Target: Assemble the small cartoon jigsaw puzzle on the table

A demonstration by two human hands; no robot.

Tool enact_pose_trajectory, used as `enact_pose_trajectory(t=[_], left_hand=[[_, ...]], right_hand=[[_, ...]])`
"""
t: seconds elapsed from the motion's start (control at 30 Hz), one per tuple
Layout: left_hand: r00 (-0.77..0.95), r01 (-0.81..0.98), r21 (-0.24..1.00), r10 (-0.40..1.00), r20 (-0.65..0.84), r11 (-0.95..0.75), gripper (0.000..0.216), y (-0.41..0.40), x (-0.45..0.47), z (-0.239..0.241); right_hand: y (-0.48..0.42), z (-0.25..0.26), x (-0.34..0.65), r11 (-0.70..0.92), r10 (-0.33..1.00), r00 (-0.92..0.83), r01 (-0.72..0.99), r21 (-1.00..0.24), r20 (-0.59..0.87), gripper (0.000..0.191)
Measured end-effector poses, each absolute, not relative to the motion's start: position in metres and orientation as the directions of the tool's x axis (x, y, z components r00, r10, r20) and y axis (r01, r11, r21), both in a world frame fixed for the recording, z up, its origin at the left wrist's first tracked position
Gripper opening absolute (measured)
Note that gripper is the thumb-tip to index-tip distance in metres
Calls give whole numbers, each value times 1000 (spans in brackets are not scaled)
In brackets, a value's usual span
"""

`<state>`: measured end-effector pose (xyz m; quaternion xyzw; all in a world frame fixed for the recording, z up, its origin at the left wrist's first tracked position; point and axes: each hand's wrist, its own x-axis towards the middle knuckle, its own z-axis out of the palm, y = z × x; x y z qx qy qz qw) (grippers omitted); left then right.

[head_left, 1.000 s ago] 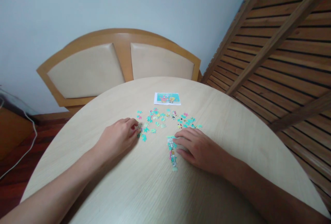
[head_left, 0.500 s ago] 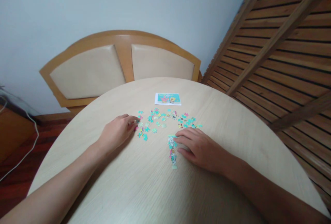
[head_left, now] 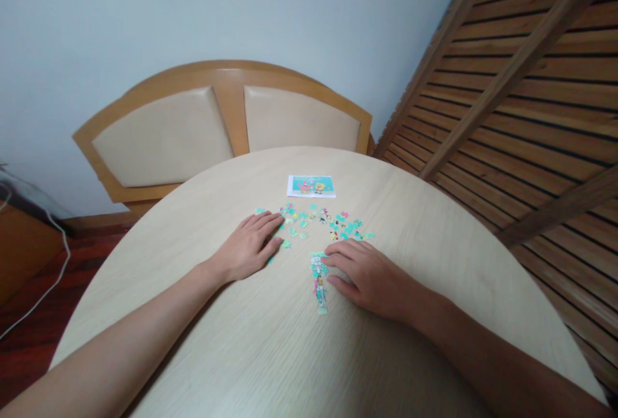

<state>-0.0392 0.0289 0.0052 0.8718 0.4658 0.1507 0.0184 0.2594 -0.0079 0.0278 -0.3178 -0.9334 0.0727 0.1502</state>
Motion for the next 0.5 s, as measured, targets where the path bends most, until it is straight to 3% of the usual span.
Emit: enact_pose_trajectory(t=[0.2, 0.5], left_hand=[[520, 794, 169, 797, 309, -584, 53, 31, -44, 3], [506, 835, 139, 842, 186, -532, 65, 27, -42, 1]], right_hand=[[-8, 27, 259, 790, 612, -757, 571, -225, 228, 23], [-9, 28, 256, 783, 621, -754, 585, -210, 213, 22]])
